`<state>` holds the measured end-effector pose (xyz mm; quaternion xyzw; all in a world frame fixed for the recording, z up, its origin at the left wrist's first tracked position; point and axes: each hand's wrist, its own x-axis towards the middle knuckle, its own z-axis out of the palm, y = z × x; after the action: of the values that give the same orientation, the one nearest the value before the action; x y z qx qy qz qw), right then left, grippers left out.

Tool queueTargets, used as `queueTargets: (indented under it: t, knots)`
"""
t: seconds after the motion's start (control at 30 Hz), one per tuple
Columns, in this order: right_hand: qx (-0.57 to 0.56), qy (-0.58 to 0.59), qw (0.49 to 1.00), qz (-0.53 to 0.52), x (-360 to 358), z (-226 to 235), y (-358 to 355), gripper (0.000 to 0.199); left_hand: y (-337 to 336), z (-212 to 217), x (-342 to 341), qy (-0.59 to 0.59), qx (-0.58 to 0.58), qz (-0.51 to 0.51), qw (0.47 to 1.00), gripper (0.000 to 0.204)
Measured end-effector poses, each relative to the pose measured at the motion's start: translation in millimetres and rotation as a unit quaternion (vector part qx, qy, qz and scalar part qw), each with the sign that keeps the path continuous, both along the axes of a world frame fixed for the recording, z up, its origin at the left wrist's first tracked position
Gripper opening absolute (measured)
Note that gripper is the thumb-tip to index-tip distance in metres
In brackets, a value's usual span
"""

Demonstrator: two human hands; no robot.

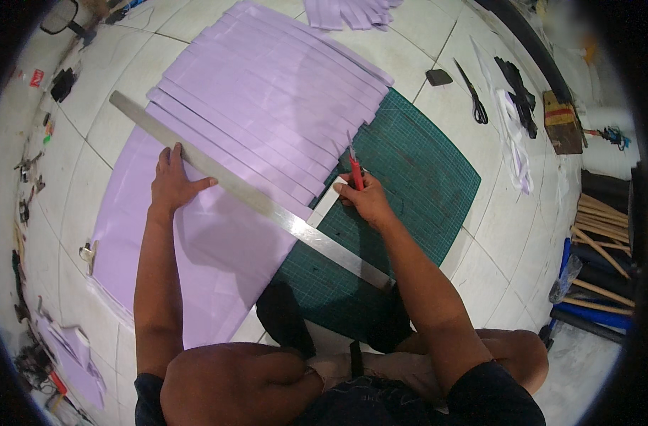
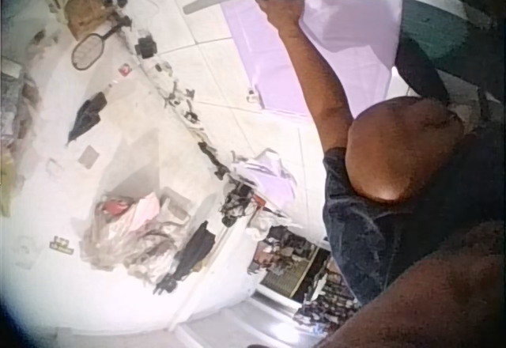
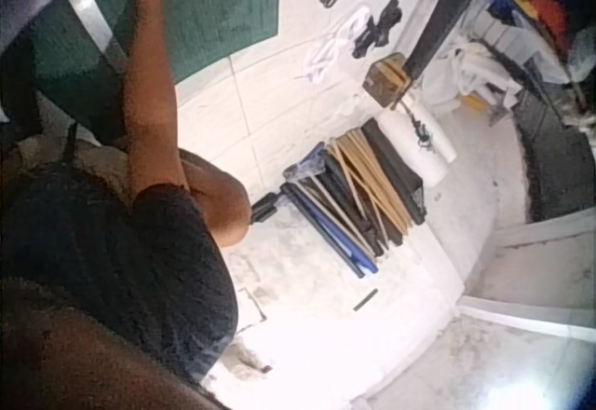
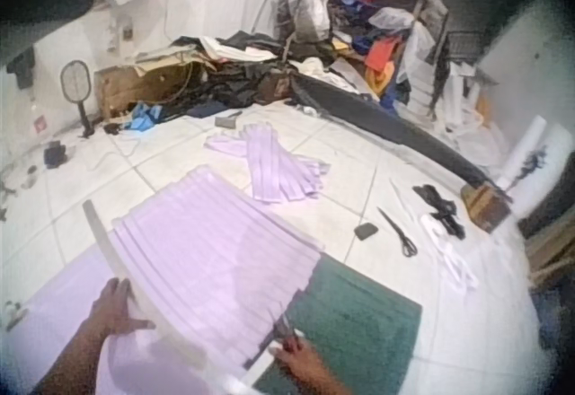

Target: The person cuts purple fabric into strips on the floor using a ruler and a utility knife.

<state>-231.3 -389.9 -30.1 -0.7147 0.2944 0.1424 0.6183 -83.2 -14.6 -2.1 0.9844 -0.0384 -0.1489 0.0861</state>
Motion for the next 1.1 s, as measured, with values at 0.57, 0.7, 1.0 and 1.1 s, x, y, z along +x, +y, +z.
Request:
queueTargets:
  t: [0.57, 0.7, 1.0, 1.1]
  knots:
    - [0.013, -0.019, 0.998, -0.05, 4.3, 10.5, -8.7, 0.033, 40.3, -23.4, 46.2, -0.192, -0.152, 0.114, 0.963, 0.063]
    - [0.086, -0.082, 0.988, -0.099, 34.5, 36.8, 4.3, 0.027, 60.3, -49.5, 75.6, -0.294, -0.132, 0.094, 0.942, 0.046]
    - [0.087, -0.118, 0.989, 0.032, 201.7, 38.7, 112.1, 0.031, 62.7, -68.9, 77.8, -0.31, -0.142, 0.09, 0.936, 0.039]
    - [0.104, -0.143, 0.983, 0.048, 268.8, 32.2, 166.6, 0.032, 60.2, -62.3, 77.2, -0.301, -0.157, 0.107, 0.934, 0.039]
